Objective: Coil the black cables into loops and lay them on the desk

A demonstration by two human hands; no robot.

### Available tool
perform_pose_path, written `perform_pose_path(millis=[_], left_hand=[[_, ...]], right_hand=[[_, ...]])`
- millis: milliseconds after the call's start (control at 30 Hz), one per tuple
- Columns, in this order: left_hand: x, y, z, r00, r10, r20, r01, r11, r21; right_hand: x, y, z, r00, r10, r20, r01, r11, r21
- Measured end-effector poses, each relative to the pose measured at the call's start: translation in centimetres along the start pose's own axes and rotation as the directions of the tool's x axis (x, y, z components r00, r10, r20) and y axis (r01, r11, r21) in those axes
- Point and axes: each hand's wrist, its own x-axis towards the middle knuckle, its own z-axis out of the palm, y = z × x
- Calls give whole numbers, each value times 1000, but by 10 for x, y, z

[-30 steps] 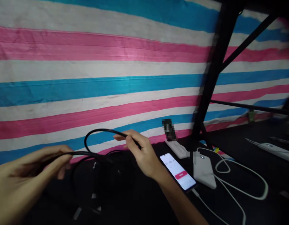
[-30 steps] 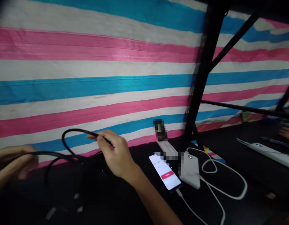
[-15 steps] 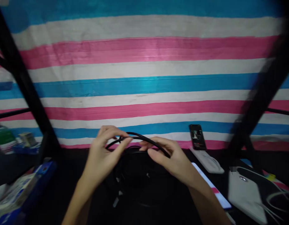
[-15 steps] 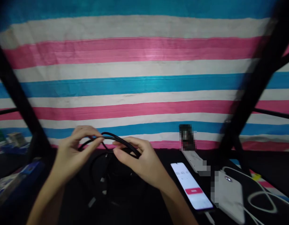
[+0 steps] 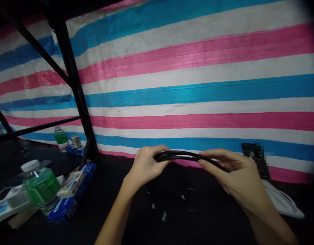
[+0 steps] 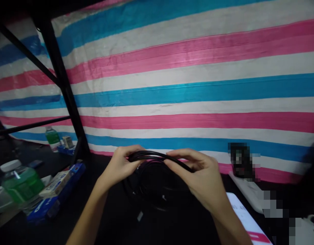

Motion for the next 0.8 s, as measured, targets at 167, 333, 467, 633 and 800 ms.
perform_pose_path(millis=[167,333,467,633,800], left_hand=[[-2,6,-6,977,-119,-178,52,937,-344],[-3,2,-13,877,-266,-401,-42,787,-615],[-1,-2,-9,841,-333,-426,-117,657,-744],[6,-4,17,870,-365,-330,-84,551,-831],[15,-14,35,913,-348,-213,34,586,-810]], right_hand=[[-3,-1,25,974,141,176,-143,990,-1],[3,13,36,984,151,97,-167,968,186],[1,12,39,978,206,29,-198,878,436],[-4,5,38,953,280,-113,-135,728,672],[-4,-4,27,959,254,-123,-80,663,744]])
